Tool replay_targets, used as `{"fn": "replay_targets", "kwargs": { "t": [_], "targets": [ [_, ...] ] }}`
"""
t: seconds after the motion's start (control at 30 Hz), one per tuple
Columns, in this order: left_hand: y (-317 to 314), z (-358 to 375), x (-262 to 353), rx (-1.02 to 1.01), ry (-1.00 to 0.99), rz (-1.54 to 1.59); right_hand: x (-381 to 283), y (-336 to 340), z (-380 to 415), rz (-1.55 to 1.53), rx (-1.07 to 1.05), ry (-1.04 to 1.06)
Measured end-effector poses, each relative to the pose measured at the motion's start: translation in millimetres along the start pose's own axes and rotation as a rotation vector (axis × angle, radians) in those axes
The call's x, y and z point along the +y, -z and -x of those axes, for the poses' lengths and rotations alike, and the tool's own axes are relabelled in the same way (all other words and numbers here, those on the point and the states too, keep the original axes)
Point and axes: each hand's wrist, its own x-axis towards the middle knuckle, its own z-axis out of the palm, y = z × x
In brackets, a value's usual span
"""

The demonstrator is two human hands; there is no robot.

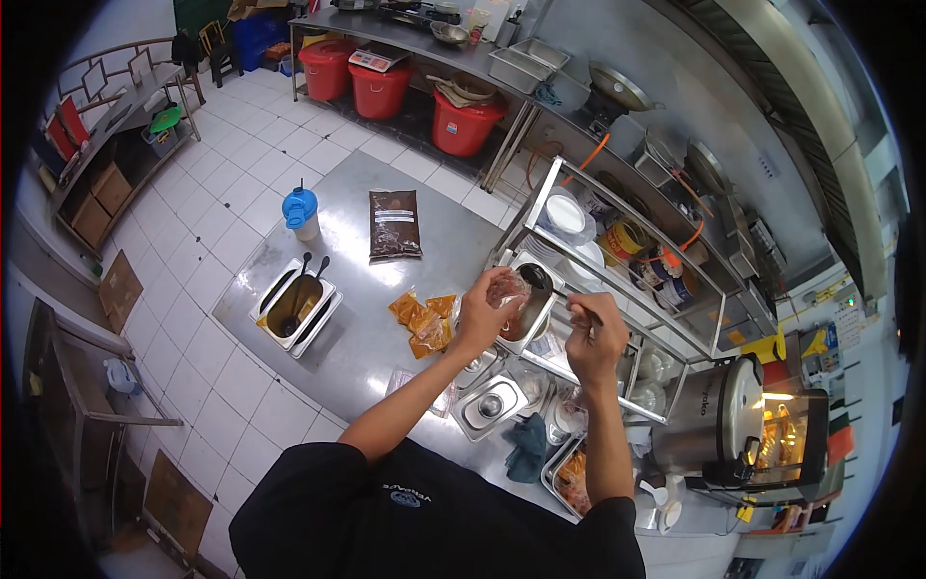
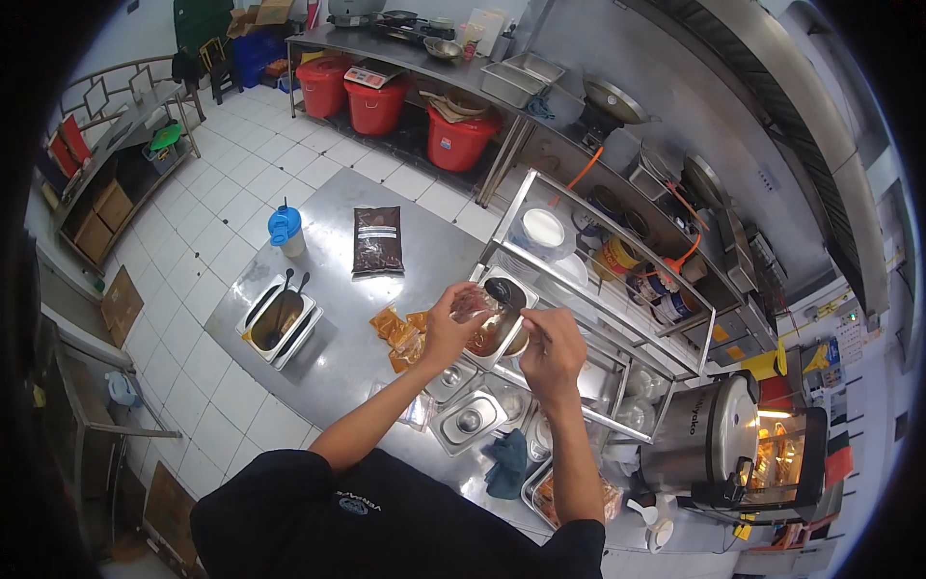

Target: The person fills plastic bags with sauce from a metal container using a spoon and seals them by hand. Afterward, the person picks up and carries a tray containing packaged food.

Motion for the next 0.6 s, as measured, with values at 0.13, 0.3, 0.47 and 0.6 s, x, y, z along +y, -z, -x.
{"fn": "replay_targets", "kwargs": {
  "t": [0.13, 0.3, 0.47, 0.6],
  "targets": [
    [-2.9, -0.2, -5.7, 0.002, -0.020, 0.052, -0.7, -2.2, 0.3, -0.027, -0.008, 0.040],
    [-1.7, -0.4, -1.9, 0.020, -0.016, 0.089, 10.4, -4.4, 13.0, -0.123, 0.072, -0.236],
    [10.0, 2.2, 3.8, 0.126, -0.063, 0.009, 63.2, -17.5, 49.8, -0.320, 0.260, -0.799],
    [6.9, 9.8, 17.2, 0.129, -0.147, -0.029, 54.1, -38.0, 62.5, -0.227, 0.085, -0.835]
  ]
}}
